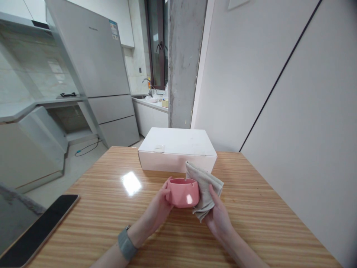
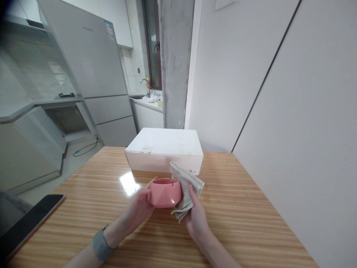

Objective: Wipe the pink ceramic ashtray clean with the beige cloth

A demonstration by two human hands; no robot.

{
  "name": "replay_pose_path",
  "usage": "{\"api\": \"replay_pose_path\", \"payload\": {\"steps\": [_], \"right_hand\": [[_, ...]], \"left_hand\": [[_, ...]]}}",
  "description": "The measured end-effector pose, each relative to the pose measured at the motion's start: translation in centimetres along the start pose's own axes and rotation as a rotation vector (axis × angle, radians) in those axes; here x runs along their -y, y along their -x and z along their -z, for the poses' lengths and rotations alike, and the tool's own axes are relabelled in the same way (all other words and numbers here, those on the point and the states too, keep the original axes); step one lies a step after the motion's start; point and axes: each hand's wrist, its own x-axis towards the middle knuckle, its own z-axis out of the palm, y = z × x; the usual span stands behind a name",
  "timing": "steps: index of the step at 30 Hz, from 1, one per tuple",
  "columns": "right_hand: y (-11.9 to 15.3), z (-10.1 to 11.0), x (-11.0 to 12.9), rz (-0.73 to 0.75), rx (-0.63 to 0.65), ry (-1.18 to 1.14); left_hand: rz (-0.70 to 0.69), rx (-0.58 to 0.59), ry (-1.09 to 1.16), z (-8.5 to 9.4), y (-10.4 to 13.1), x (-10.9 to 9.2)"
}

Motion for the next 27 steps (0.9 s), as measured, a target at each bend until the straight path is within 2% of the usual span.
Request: {"api": "replay_pose_path", "payload": {"steps": [4,9,15,19,27], "right_hand": [[-0.2,-0.3,0.6,0.008,0.016,-0.020],[0.2,-0.6,0.7,-0.034,0.064,-0.013],[1.0,-1.0,0.3,-0.097,0.134,-0.006],[1.0,-0.9,0.1,-0.088,0.120,-0.013],[0.9,-0.5,-0.4,-0.071,0.072,-0.002]], "left_hand": [[-0.022,0.018,-0.098,-0.3,0.4,0.0],[-0.134,0.063,-0.268,-0.5,1.0,-0.1],[-0.128,0.038,-0.214,-1.0,1.5,-0.4],[-0.124,0.002,-0.257,-0.7,1.4,-0.3],[-0.209,-0.147,-0.396,0.3,0.5,0.0]]}}
